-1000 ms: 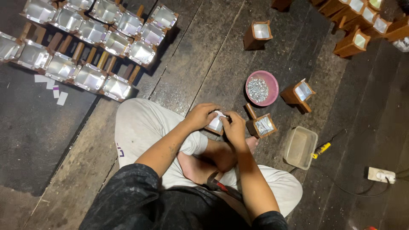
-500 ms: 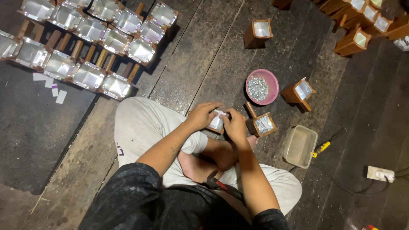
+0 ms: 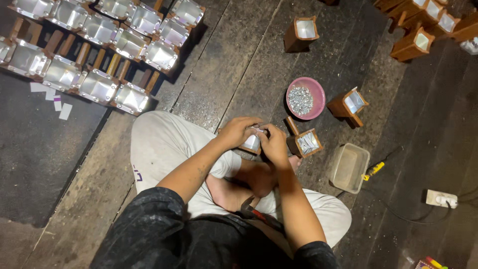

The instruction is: The person assembles small light fixtures by attaching a metal plate to a wooden base using screws, a drill, and a hammer while sitting on the floor.

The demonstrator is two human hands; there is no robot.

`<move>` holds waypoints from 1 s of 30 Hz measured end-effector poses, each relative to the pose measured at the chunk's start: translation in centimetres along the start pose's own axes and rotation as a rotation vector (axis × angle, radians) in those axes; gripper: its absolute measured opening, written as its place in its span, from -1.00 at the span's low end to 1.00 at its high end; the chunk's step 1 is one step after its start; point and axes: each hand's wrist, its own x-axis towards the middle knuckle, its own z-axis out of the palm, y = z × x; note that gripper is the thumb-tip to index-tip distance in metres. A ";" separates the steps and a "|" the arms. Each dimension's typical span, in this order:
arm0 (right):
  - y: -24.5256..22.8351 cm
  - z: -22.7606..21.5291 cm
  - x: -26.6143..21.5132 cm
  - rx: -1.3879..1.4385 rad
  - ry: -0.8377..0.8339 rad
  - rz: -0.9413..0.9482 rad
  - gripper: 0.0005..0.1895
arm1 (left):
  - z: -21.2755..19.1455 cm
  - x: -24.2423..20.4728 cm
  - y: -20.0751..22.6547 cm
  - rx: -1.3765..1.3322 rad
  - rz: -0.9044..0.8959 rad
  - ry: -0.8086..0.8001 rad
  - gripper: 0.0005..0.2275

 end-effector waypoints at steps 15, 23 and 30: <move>1.6 0.8 0.0 -0.017 0.011 0.085 -0.81 | 1.7 -0.6 -2.4 0.003 0.029 0.074 -0.74; 0.2 0.1 0.0 -0.014 -0.013 0.105 -0.81 | 2.1 -0.8 -1.6 0.006 0.053 0.084 -0.65; -0.7 -0.1 0.1 0.001 -0.027 0.129 -0.80 | 2.9 -0.7 -3.3 -0.070 0.022 0.084 -0.64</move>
